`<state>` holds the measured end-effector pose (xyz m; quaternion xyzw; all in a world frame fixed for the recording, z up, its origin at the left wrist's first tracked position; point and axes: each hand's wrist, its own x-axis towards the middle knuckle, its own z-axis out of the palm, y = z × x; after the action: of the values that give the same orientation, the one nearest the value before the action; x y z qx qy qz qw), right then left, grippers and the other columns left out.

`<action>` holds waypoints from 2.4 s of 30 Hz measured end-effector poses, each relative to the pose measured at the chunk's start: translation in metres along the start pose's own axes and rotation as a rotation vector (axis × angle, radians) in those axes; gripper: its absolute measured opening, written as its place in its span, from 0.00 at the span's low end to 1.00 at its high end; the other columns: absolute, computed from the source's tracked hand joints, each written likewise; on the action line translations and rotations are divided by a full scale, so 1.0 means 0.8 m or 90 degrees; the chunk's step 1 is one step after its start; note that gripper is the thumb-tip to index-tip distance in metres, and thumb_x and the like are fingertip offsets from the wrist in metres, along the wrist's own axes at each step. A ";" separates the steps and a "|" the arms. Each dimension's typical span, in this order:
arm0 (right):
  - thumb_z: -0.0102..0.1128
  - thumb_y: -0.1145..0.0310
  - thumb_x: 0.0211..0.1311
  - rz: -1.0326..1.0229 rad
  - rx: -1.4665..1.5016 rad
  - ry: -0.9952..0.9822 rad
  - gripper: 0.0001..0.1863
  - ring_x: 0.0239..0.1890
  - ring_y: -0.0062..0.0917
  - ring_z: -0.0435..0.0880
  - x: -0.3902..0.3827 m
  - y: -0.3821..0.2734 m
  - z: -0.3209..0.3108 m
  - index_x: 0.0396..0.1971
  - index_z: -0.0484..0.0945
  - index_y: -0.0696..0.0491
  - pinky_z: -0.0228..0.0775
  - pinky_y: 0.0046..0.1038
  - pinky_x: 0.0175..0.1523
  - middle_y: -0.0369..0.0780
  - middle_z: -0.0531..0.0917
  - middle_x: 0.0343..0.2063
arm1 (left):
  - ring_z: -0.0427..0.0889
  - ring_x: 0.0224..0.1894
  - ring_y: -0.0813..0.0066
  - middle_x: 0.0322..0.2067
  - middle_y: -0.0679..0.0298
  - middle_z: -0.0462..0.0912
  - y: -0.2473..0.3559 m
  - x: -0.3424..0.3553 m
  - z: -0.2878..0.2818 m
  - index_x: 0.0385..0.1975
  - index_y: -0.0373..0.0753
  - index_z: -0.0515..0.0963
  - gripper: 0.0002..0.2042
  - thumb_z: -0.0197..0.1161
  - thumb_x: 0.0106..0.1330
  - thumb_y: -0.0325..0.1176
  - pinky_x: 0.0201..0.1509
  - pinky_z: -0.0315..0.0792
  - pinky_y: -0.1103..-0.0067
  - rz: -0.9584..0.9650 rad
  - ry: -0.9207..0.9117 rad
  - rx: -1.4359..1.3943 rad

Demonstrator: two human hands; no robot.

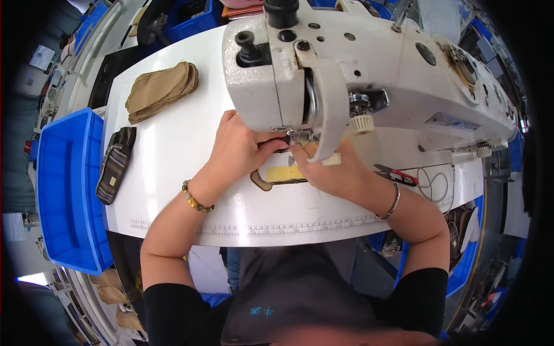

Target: Sewing a leather part using an industrial sewing machine.

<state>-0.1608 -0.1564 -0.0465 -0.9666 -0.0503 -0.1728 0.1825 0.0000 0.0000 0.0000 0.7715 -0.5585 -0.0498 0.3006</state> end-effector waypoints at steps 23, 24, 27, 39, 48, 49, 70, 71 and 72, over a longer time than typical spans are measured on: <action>0.60 0.69 0.61 -0.069 -0.112 -0.129 0.21 0.28 0.31 0.81 -0.011 0.015 0.037 0.54 0.75 0.58 0.73 0.29 0.33 0.42 0.79 0.24 | 0.81 0.35 0.71 0.27 0.73 0.86 -0.001 0.000 0.012 0.32 0.50 0.89 0.08 0.75 0.52 0.41 0.53 0.63 0.70 0.005 0.061 0.050; 0.59 0.68 0.61 -0.059 -0.091 -0.104 0.20 0.26 0.32 0.81 -0.012 0.014 0.039 0.53 0.76 0.57 0.73 0.31 0.32 0.43 0.79 0.22 | 0.81 0.34 0.70 0.25 0.72 0.86 0.001 0.000 0.011 0.31 0.50 0.89 0.08 0.75 0.53 0.41 0.53 0.64 0.69 0.001 0.060 0.063; 0.59 0.67 0.61 -0.043 -0.047 -0.056 0.19 0.23 0.35 0.82 -0.007 0.002 0.027 0.52 0.78 0.55 0.74 0.34 0.28 0.44 0.79 0.19 | 0.80 0.32 0.68 0.23 0.70 0.85 -0.001 0.001 0.014 0.30 0.49 0.89 0.08 0.75 0.53 0.41 0.53 0.64 0.69 -0.018 0.079 0.048; 0.56 0.69 0.61 0.166 0.235 0.026 0.13 0.22 0.38 0.83 0.006 -0.020 -0.008 0.43 0.80 0.58 0.76 0.36 0.29 0.44 0.80 0.18 | 0.82 0.35 0.65 0.28 0.65 0.85 0.013 0.003 0.003 0.31 0.46 0.88 0.08 0.74 0.51 0.36 0.48 0.71 0.67 0.017 0.093 0.095; 0.61 0.73 0.49 -0.181 -0.130 0.037 0.20 0.20 0.35 0.83 0.000 0.001 0.004 0.46 0.79 0.62 0.74 0.35 0.25 0.41 0.80 0.17 | 0.85 0.36 0.57 0.33 0.59 0.86 0.031 0.012 -0.010 0.41 0.46 0.86 0.15 0.73 0.52 0.35 0.40 0.78 0.68 -0.089 0.078 -0.029; 0.61 0.73 0.49 -0.180 -0.149 0.024 0.21 0.19 0.34 0.82 0.004 -0.010 -0.014 0.46 0.79 0.61 0.74 0.33 0.25 0.40 0.80 0.18 | 0.85 0.36 0.57 0.33 0.59 0.86 0.023 0.012 -0.009 0.41 0.46 0.86 0.15 0.73 0.52 0.35 0.40 0.78 0.68 -0.091 0.077 -0.028; 0.57 0.71 0.52 -0.158 -0.242 -0.043 0.14 0.23 0.27 0.82 0.009 -0.034 -0.025 0.39 0.81 0.60 0.74 0.31 0.22 0.37 0.79 0.21 | 0.80 0.43 0.67 0.39 0.68 0.79 0.047 -0.024 -0.018 0.42 0.43 0.84 0.16 0.69 0.50 0.31 0.45 0.75 0.73 0.127 -0.085 0.244; 0.57 0.71 0.52 -0.160 -0.263 -0.049 0.15 0.23 0.26 0.82 0.010 -0.034 -0.029 0.40 0.81 0.61 0.73 0.31 0.21 0.37 0.80 0.22 | 0.80 0.43 0.67 0.39 0.68 0.79 0.047 -0.023 -0.020 0.42 0.43 0.84 0.16 0.69 0.50 0.31 0.45 0.75 0.73 0.125 -0.086 0.244; 0.57 0.71 0.52 -0.158 -0.262 -0.051 0.15 0.23 0.26 0.82 0.009 -0.034 -0.029 0.40 0.81 0.61 0.73 0.31 0.21 0.37 0.80 0.22 | 0.80 0.44 0.67 0.39 0.68 0.79 0.046 -0.020 -0.021 0.43 0.43 0.84 0.17 0.69 0.50 0.30 0.47 0.75 0.72 0.122 -0.103 0.236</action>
<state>-0.1655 -0.1396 -0.0147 -0.9759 -0.1395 -0.1621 -0.0435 -0.0296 0.0143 0.0288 0.7504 -0.6513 0.0206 0.1114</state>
